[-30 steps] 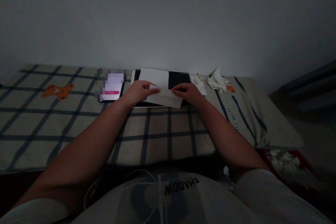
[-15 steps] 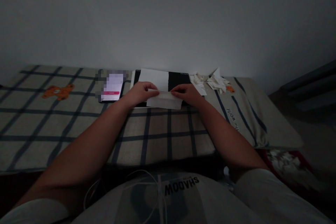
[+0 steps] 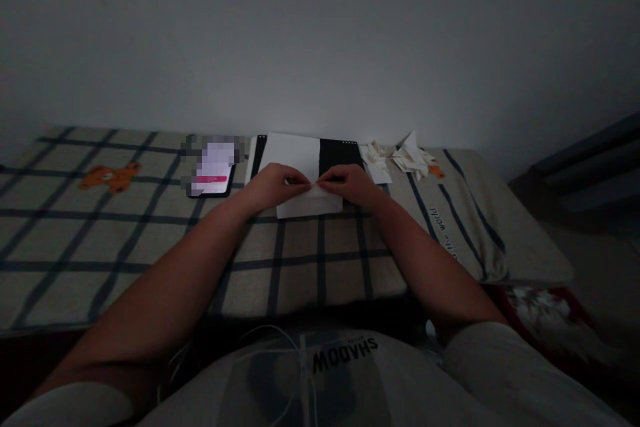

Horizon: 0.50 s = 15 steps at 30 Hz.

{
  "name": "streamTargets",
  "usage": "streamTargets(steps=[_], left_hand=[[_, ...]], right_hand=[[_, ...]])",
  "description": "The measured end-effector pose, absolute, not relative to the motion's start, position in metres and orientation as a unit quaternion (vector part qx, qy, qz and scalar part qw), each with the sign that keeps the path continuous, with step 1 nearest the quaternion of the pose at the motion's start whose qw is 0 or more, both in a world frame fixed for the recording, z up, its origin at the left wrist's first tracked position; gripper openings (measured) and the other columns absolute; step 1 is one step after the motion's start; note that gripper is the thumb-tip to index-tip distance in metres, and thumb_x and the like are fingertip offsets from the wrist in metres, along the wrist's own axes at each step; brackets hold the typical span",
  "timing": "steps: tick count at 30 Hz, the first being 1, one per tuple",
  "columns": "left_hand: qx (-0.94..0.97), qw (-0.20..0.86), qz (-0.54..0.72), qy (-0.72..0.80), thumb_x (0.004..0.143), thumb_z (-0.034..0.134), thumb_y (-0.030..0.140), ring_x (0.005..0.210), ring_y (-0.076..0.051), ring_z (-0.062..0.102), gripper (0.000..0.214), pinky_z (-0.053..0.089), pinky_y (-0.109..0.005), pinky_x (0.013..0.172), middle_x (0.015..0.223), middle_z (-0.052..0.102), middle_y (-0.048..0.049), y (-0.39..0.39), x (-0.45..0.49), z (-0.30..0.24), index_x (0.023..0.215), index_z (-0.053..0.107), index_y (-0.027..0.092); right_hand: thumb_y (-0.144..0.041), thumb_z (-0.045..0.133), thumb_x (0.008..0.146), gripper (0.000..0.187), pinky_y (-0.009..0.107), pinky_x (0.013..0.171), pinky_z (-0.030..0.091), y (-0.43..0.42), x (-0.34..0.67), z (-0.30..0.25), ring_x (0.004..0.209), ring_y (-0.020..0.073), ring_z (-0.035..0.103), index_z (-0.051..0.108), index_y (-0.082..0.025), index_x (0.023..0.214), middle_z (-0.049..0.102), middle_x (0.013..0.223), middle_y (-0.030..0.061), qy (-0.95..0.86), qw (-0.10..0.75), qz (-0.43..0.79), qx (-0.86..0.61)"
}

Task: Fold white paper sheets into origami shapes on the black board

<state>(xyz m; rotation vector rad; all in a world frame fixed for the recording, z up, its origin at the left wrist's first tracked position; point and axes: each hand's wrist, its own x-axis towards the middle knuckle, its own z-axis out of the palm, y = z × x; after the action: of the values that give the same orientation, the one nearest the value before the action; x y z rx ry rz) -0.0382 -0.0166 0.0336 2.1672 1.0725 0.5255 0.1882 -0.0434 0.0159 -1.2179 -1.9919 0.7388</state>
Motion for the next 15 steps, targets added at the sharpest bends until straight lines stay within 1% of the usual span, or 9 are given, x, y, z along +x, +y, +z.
streamTargets(steps=[3,6,10,13,15], left_hand=[[0.82,0.338,0.21,0.412,0.081,0.067,0.043,0.081,-0.019,0.069,0.027,0.051,-0.029,0.079,0.086,0.078,-0.0043,-0.0118,-0.0419,0.0322,0.091,0.08,0.022],[0.803,0.359,0.213,0.426,0.079,0.07,0.041,0.081,-0.019,0.068,0.024,0.051,-0.029,0.077,0.085,0.077,-0.0046,-0.01,-0.0436,0.0327,0.088,0.08,0.021],[0.791,0.393,0.19,0.429,0.075,0.073,0.04,0.073,-0.018,0.066,0.021,0.05,-0.028,0.071,0.078,0.076,-0.0032,-0.0111,-0.0425,0.0329,0.084,0.079,0.021],[0.783,0.406,0.18,0.436,0.073,0.074,0.038,0.069,-0.017,0.064,0.019,0.049,-0.028,0.068,0.073,0.074,-0.0024,-0.0118,-0.0411,0.0328,0.08,0.078,0.021],[0.767,0.406,0.195,0.456,0.072,0.074,0.037,0.068,-0.017,0.063,0.017,0.049,-0.028,0.066,0.072,0.073,-0.0027,-0.0116,-0.0401,0.0327,0.077,0.076,0.021]], right_hand=[[-0.035,0.067,0.082,0.021,0.03,0.073,0.05,-0.042,0.1907,0.0152,0.082,0.0187,0.068,0.079,-0.019,0.089,0.077,0.088,0.005,-0.747,0.353,0.289,-0.484],[-0.037,0.068,0.082,0.022,0.03,0.069,0.049,-0.0406,0.1948,0.0157,0.077,0.0183,0.067,0.079,-0.018,0.085,0.077,0.083,0.0047,-0.735,0.352,0.296,-0.498],[-0.036,0.069,0.082,0.02,0.029,0.067,0.048,-0.0405,0.196,0.0166,0.075,0.0177,0.066,0.078,-0.018,0.083,0.076,0.081,0.004,-0.745,0.338,0.302,-0.49],[-0.033,0.069,0.083,0.017,0.031,0.073,0.049,-0.0408,0.1934,0.0169,0.079,0.018,0.066,0.078,-0.018,0.088,0.075,0.085,0.0043,-0.761,0.35,0.264,-0.477],[-0.03,0.07,0.083,0.017,0.034,0.081,0.049,-0.0406,0.192,0.0173,0.089,0.0201,0.065,0.076,-0.02,0.095,0.074,0.095,0.0057,-0.766,0.389,0.19,-0.475]])
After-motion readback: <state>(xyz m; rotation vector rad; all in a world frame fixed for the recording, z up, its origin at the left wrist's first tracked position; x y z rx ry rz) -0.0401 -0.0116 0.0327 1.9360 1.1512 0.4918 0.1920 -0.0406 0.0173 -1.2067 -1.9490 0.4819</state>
